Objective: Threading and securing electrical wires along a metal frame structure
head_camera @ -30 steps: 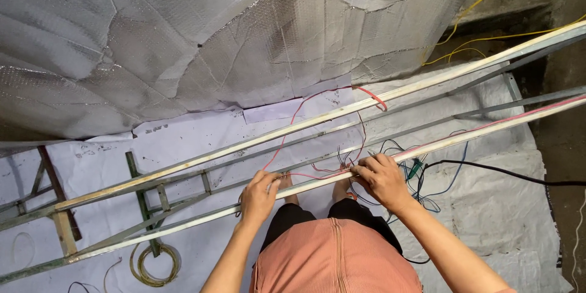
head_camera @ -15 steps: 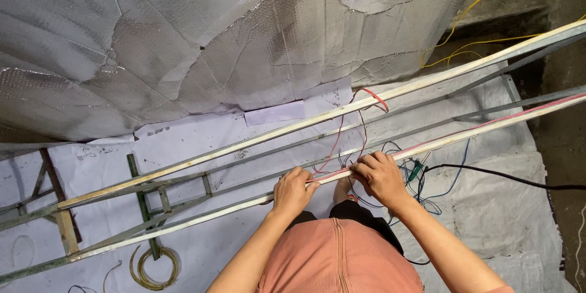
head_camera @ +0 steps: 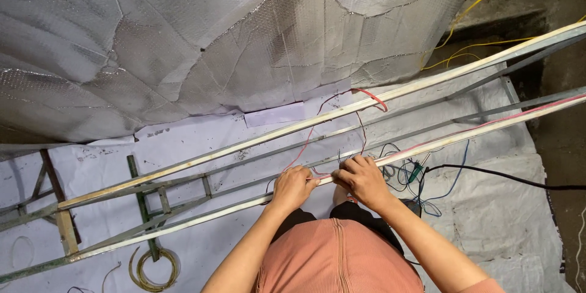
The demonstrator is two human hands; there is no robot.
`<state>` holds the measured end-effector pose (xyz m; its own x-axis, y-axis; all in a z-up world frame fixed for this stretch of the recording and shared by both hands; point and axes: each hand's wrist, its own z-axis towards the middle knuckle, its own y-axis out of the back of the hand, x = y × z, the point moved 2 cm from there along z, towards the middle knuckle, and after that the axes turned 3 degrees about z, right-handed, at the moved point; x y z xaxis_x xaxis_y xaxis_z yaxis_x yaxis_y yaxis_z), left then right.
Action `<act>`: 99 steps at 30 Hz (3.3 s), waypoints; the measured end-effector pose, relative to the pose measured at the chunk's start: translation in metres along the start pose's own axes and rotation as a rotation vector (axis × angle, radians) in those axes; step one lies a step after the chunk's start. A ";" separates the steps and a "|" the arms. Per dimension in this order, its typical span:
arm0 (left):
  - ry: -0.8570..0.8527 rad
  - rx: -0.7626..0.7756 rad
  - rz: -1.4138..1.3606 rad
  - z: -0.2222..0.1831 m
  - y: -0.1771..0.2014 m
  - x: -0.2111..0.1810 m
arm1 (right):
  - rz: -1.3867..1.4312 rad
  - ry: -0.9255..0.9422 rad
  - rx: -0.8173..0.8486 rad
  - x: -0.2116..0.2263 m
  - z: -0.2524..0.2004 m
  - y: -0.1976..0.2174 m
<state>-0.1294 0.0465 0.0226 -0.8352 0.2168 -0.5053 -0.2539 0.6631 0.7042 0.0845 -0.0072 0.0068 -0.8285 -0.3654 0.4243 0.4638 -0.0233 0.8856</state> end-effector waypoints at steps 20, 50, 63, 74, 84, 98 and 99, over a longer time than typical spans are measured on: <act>0.066 -0.009 -0.061 -0.003 0.005 0.004 | 0.041 -0.057 0.018 -0.006 -0.007 -0.024; -0.064 -0.081 0.052 -0.019 -0.017 0.027 | -0.038 -0.104 0.166 -0.001 -0.001 -0.018; -0.127 -0.768 -0.192 -0.107 -0.002 0.045 | 0.154 0.137 0.064 0.035 0.013 -0.037; 0.294 -0.316 -0.504 -0.082 -0.111 0.136 | 0.177 0.137 0.081 0.033 0.015 -0.027; 0.618 0.111 -0.527 -0.210 -0.035 0.212 | 0.129 0.125 0.110 0.027 0.010 -0.034; 0.649 -0.366 0.330 -0.225 0.110 0.269 | -0.039 0.113 0.052 0.028 0.010 -0.028; 0.627 -0.347 0.416 -0.209 0.092 0.287 | -0.057 0.113 0.059 0.029 0.009 -0.029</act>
<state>-0.4950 0.0202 0.0467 -0.9851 -0.1122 0.1303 0.0859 0.3355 0.9381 0.0443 -0.0082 -0.0050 -0.8110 -0.4674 0.3520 0.3951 0.0062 0.9186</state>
